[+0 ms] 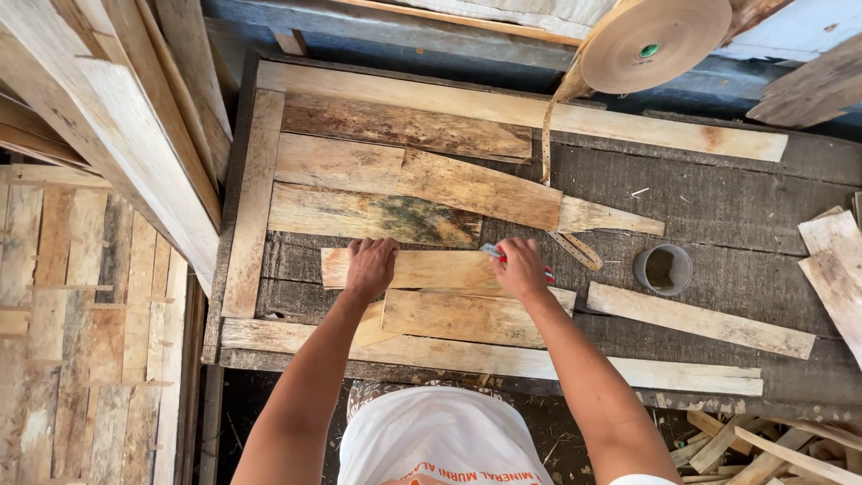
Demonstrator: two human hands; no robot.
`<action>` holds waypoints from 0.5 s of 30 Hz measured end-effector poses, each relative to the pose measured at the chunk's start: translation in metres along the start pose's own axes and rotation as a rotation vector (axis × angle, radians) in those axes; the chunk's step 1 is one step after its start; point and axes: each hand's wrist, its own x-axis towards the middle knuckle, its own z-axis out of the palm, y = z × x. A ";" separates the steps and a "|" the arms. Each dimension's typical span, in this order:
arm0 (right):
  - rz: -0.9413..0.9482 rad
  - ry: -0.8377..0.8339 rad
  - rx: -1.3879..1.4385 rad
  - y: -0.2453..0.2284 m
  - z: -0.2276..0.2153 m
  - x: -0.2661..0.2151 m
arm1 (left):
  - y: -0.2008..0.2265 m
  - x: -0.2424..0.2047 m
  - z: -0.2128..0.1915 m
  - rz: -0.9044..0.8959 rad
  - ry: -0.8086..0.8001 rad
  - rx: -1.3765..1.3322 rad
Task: Cutting and fitting wood veneer strips into a wooden frame.
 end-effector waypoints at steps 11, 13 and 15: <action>0.335 -0.055 0.193 0.029 0.029 0.011 | -0.029 0.008 -0.002 -0.160 -0.117 0.089; 0.401 -0.145 0.284 0.024 0.024 0.011 | -0.029 0.010 0.006 -0.217 -0.201 0.142; 0.357 -0.160 0.385 0.022 0.026 0.012 | -0.032 0.010 0.014 -0.101 -0.265 0.286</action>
